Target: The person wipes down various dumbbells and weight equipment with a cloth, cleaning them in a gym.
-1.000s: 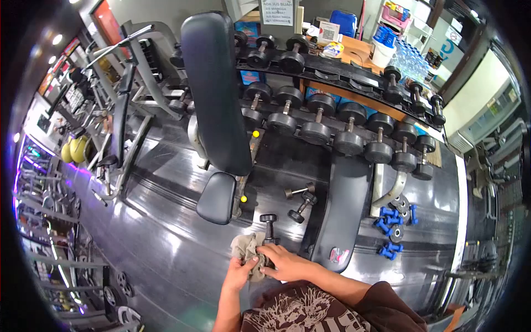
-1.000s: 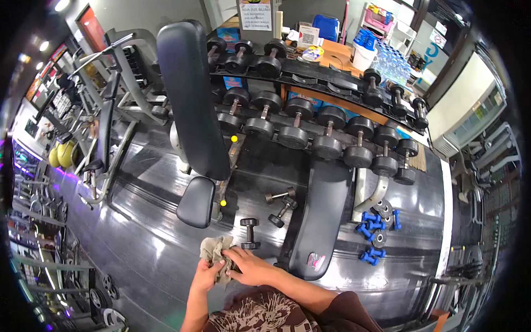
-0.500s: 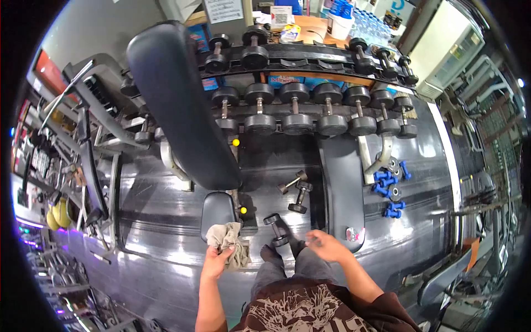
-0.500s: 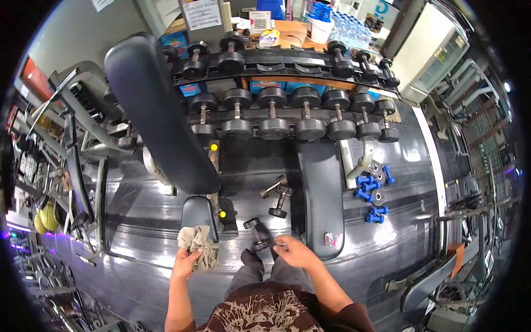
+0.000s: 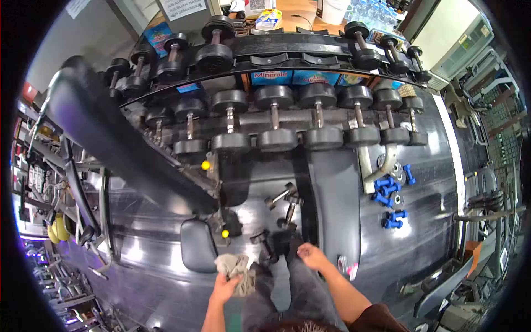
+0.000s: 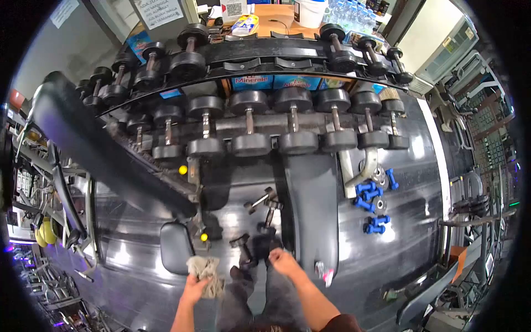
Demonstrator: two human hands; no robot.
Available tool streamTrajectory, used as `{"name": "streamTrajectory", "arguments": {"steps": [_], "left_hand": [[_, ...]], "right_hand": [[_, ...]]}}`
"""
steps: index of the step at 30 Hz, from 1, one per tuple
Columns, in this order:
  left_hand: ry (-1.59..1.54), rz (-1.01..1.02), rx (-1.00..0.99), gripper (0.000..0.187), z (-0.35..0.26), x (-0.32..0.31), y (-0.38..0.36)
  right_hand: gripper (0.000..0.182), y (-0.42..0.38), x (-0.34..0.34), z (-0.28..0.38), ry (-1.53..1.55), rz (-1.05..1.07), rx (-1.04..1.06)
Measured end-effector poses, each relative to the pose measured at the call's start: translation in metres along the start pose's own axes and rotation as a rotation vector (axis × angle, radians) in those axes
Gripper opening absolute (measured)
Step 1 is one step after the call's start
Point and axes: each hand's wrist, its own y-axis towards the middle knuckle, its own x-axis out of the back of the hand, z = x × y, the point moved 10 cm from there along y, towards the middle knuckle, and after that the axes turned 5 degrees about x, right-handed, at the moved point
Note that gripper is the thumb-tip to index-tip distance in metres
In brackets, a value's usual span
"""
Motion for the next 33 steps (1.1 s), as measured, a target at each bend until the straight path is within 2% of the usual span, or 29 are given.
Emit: {"name": "streamTrajectory", "arguments": {"steps": [1,2,4,7,8,9,11,13,15,17,18,19,21,24,27,28,31,33], "left_hand": [[-0.015,-0.047,-0.022,0.040,0.013,-0.006,0.014],[0.016,-0.072,0.018,0.039,0.034,-0.009,0.030],[0.076,-0.121,0.097,0.037,0.077,-0.015,0.069],[-0.004,-0.063,0.171,0.038,0.127,-0.041,0.132],[-0.047,-0.060,0.048,0.038,0.125,-0.052,0.154],[-0.065,-0.100,0.077,0.038,0.149,-0.051,0.176],[-0.120,-0.185,0.106,0.039,0.158,-0.057,0.210],[-0.193,-0.224,0.168,0.039,0.213,-0.048,0.239],[-0.311,-0.227,0.179,0.038,0.230,-0.048,0.262],[-0.368,-0.217,0.228,0.037,0.267,-0.041,0.277],[-0.365,-0.189,0.207,0.037,0.281,-0.037,0.284],[-0.291,-0.149,0.269,0.050,0.300,-0.033,0.285],[-0.330,-0.155,0.317,0.048,0.316,-0.025,0.288],[-0.315,-0.162,0.361,0.043,0.334,-0.014,0.292],[-0.328,-0.181,0.401,0.041,0.344,-0.006,0.294],[-0.297,-0.173,0.399,0.041,0.345,-0.003,0.294],[-0.274,-0.148,0.414,0.041,0.356,0.003,0.293],[-0.244,-0.141,0.434,0.042,0.363,0.006,0.292]], "right_hand": [[0.028,0.019,-0.006,-0.021,-0.127,0.000,0.003],[0.026,0.042,-0.012,-0.038,-0.214,-0.030,0.129],[0.025,0.081,-0.033,-0.076,-0.318,0.061,0.099],[0.022,0.151,-0.064,-0.152,-0.368,0.187,0.026],[0.022,0.179,-0.072,-0.182,-0.414,0.169,0.073],[0.022,0.197,-0.084,-0.210,-0.454,0.154,0.115],[0.024,0.236,-0.105,-0.246,-0.610,0.235,0.233],[0.025,0.268,-0.107,-0.266,-0.554,0.242,0.011],[0.027,0.303,-0.117,-0.309,-0.551,0.156,-0.042],[0.034,0.334,-0.131,-0.342,-0.521,0.172,-0.189],[0.039,0.343,-0.131,-0.351,-0.442,0.087,-0.224],[0.044,0.349,-0.131,-0.361,-0.365,0.000,-0.255],[0.051,0.368,-0.138,-0.380,-0.433,-0.127,-0.160],[0.045,0.395,-0.127,-0.396,-0.348,-0.377,-0.215],[0.037,0.429,-0.133,-0.386,0.254,-0.403,-0.298],[0.030,0.439,-0.143,-0.419,0.427,-0.403,-0.436],[0.031,0.457,-0.151,-0.438,0.616,-0.524,-0.352],[0.027,0.453,-0.167,-0.454,0.740,-0.499,-0.506]]}}
